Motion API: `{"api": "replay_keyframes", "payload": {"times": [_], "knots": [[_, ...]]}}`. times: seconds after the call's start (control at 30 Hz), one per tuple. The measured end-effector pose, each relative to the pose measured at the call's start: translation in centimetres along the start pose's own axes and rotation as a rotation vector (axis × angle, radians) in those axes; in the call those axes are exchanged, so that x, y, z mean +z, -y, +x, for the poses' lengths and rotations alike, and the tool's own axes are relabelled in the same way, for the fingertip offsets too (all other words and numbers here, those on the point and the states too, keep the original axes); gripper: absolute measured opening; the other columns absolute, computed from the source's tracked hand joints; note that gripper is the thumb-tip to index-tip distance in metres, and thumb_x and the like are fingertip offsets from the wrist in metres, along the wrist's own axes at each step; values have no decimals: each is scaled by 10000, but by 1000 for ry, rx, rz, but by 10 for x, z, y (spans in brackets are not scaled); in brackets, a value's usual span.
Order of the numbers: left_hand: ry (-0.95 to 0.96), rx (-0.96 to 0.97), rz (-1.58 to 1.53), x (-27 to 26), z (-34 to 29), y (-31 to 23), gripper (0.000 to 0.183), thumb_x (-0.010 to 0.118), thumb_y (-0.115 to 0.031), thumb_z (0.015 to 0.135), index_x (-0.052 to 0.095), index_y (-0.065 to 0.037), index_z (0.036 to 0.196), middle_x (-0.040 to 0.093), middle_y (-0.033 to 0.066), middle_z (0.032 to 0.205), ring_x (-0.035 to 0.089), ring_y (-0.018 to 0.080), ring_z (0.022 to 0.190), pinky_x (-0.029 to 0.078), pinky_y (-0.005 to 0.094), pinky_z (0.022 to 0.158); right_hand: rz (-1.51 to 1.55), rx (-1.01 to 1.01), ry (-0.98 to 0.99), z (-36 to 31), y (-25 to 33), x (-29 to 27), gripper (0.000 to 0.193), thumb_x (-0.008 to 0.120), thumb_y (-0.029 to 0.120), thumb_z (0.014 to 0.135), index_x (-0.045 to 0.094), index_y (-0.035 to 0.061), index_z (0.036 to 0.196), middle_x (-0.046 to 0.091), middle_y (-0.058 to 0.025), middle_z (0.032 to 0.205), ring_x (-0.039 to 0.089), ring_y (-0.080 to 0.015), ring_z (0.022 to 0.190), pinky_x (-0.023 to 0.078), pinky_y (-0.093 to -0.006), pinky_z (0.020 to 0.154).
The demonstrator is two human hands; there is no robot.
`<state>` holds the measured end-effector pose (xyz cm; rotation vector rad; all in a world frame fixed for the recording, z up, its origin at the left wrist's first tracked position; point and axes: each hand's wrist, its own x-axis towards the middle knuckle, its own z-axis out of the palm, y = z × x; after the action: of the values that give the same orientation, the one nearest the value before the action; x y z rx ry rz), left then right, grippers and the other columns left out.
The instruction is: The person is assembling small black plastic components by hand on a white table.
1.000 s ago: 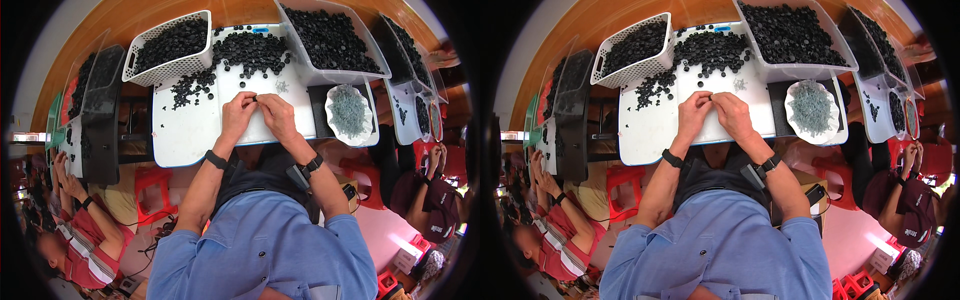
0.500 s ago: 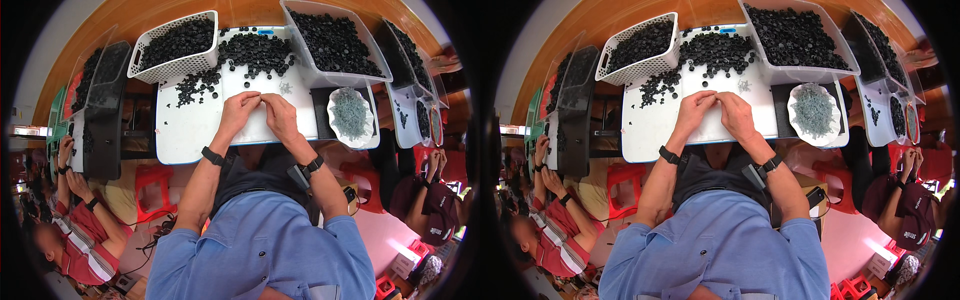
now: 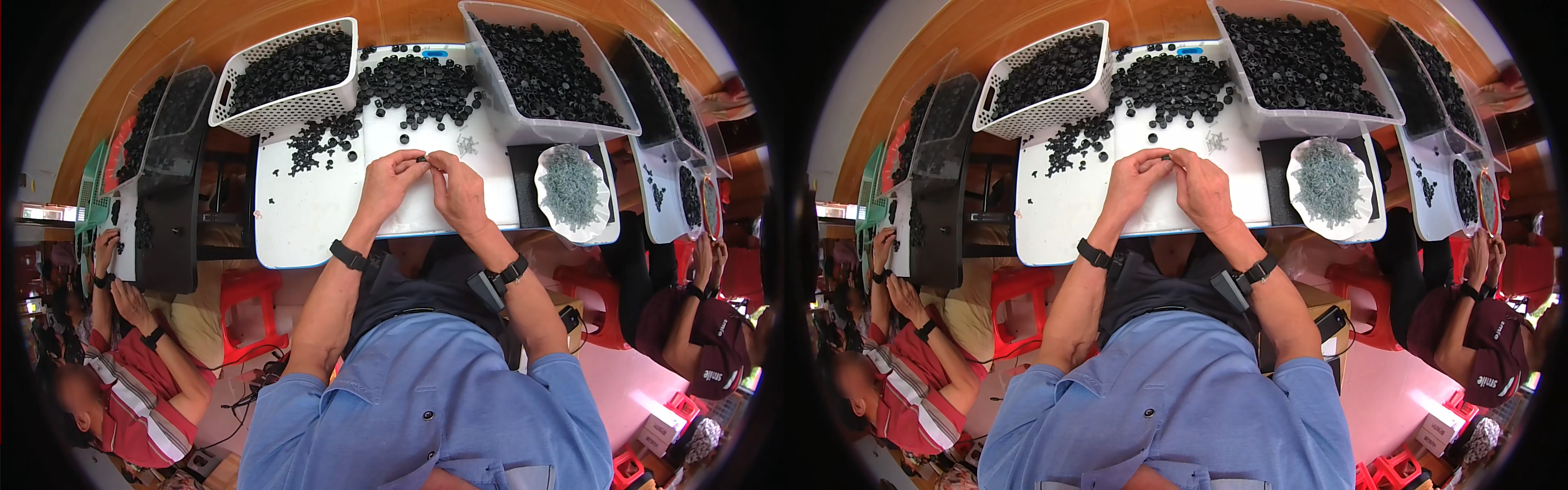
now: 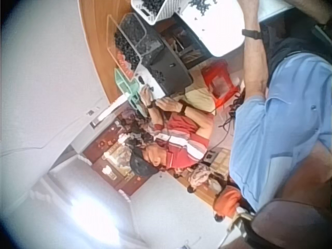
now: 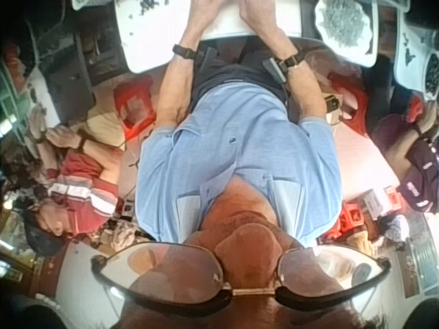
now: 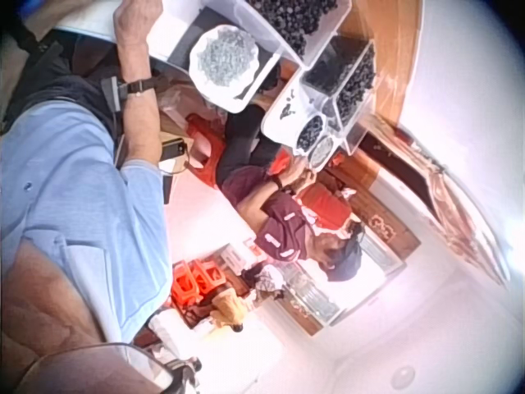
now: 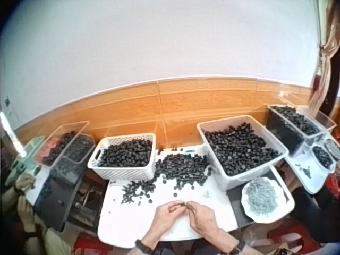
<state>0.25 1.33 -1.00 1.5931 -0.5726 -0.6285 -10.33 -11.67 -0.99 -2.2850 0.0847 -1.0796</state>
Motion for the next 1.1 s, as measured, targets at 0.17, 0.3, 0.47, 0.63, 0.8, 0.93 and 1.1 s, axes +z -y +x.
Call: {"api": "replay_keyframes", "payload": {"times": [0.17, 0.3, 0.47, 0.63, 0.8, 0.93, 1.1], "knots": [[16, -19, -2, 0, 1, -1, 310, 709, -91, 974, 685, 61, 1244, 773, 117, 1070, 707, 108, 967, 553, 240, 849, 104, 61, -1, -2, -3, 0, 247, 686, -39, 890, 623, 18, 1121, 746, -127, 956, 730, -286, 807, 579, -366, 725], [11, -15, 19, 4, -3, -9, 306, 719, -79, 965, 689, 55, 1239, 775, 115, 1070, 708, 108, 979, 555, 240, 859, 302, 362, -27, 1, -4, -2, 191, 689, -10, 923, 637, 3, 1106, 754, -139, 949, 744, -233, 832, 580, -328, 762], [-4, -13, 37, 4, -3, -6, 282, 722, -76, 963, 696, 54, 1212, 779, 114, 1057, 713, 107, 964, 559, 235, 851, 444, 583, -115, 0, -14, 3, 142, 702, 10, 928, 666, -10, 1064, 755, -123, 928, 730, -172, 824, 571, -304, 761], [-30, -21, 76, 8, -4, -6, 276, 716, -73, 965, 694, 54, 1208, 780, 114, 1041, 717, 105, 941, 562, 235, 839, 426, 612, -94, -2, -18, 3, 118, 703, 10, 932, 672, -15, 1043, 753, -112, 936, 715, -151, 825, 569, -289, 757], [-95, -22, 59, 11, -4, -6, 245, 758, -124, 932, 746, 10, 1136, 786, 88, 966, 708, 94, 844, 553, 236, 766, 535, 639, -215, 0, -14, -1, 93, 687, 8, 955, 669, -24, 1040, 737, -100, 944, 702, -138, 821, 561, -265, 746], [-140, 45, -122, 12, -4, -4, 241, 741, -125, 954, 732, 18, 1148, 773, 90, 958, 709, 107, 847, 565, 239, 775, 594, 678, -352, 2, -15, -7, 87, 682, 7, 963, 663, -34, 1038, 711, -75, 923, 678, -120, 796, 549, -251, 736], [-116, 61, -143, 10, -3, 0, 231, 737, -114, 961, 726, 19, 1150, 748, 64, 915, 689, 94, 836, 560, 233, 771, 550, 707, -438, 0, -26, -17, 103, 692, 38, 957, 673, -41, 1020, 695, -59, 899, 662, -114, 778, 537, -271, 714]]}}
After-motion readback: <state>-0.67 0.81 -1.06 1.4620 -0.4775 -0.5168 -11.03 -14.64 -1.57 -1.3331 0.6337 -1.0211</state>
